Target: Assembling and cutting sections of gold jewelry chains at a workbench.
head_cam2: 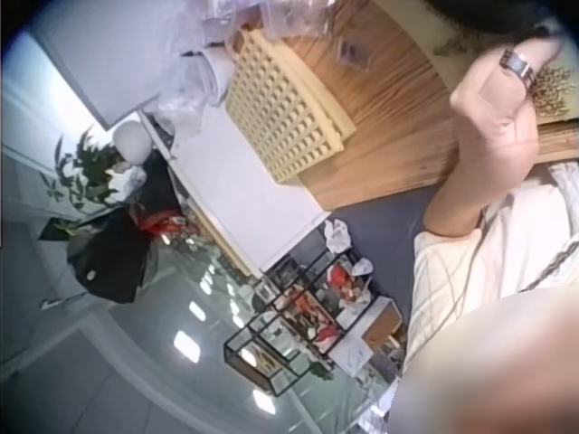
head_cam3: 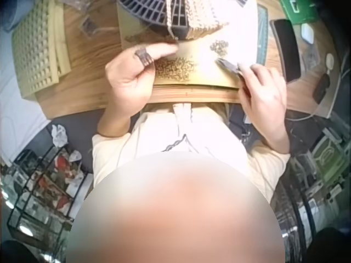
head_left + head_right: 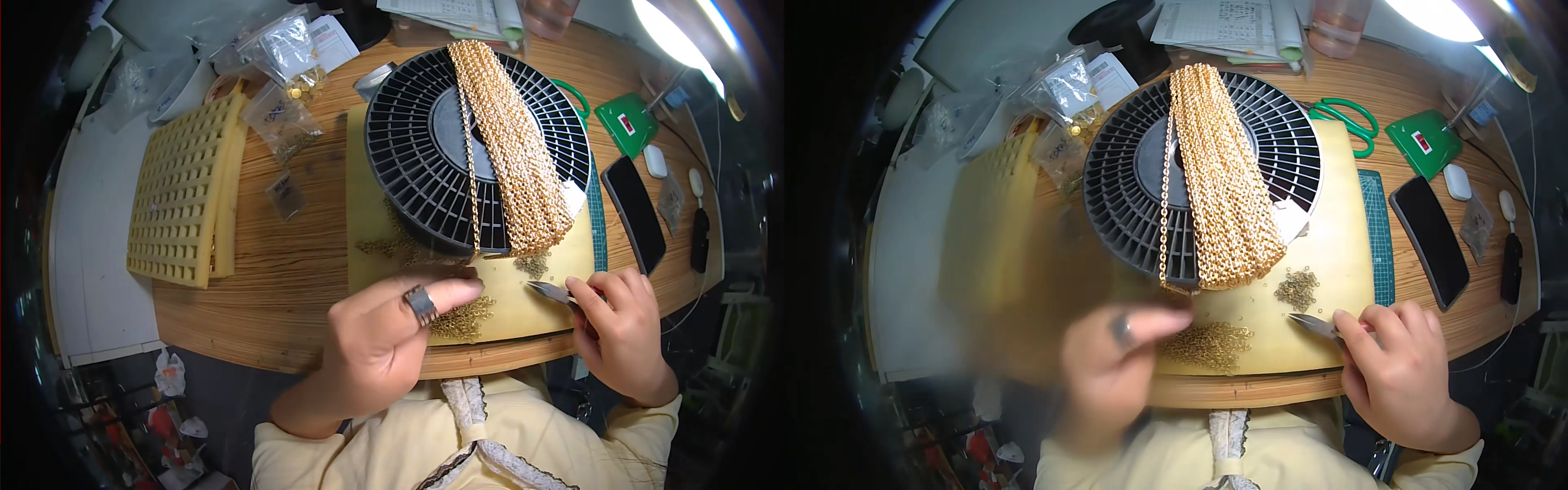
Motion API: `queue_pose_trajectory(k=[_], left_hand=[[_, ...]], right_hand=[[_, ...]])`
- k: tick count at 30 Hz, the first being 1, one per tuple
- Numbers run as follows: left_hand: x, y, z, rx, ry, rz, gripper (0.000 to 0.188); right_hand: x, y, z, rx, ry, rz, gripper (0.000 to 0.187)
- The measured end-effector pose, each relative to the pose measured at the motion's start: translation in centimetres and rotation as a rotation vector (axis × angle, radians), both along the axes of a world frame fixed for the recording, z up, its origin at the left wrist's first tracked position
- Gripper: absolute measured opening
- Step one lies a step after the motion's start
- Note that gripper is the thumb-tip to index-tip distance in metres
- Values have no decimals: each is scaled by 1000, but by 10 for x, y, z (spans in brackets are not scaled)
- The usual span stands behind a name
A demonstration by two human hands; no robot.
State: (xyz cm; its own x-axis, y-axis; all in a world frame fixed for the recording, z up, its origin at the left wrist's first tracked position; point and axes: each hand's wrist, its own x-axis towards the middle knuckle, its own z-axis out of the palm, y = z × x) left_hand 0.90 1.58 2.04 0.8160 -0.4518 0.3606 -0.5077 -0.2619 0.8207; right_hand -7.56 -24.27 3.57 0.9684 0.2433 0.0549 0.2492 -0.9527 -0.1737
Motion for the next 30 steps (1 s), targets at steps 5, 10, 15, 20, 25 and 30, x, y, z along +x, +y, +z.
queue_pose_trajectory(k=[5, 10, 15, 20, 25, 30], left_hand=[[-5, 0, -5, 104, -282, 175, 24], [-1, 2, -3, 188, -386, 289, 25], [1, 4, -5, 133, -363, 273, 23], [-11, 4, -8, 10, -101, 248, 11], [-9, 8, 0, -25, 192, -41, 24], [-10, 3, 2, -22, 137, -44, 33]], right_hand=[[2, 3, 2, -20, 4, 5, 42], [0, 0, 2, -62, -11, -25, 41], [0, 0, 2, -64, 0, -34, 40], [0, 0, 0, -63, 11, -11, 40], [-1, 1, 1, -68, 1, -14, 41], [1, 2, 2, -90, -19, -7, 41]])
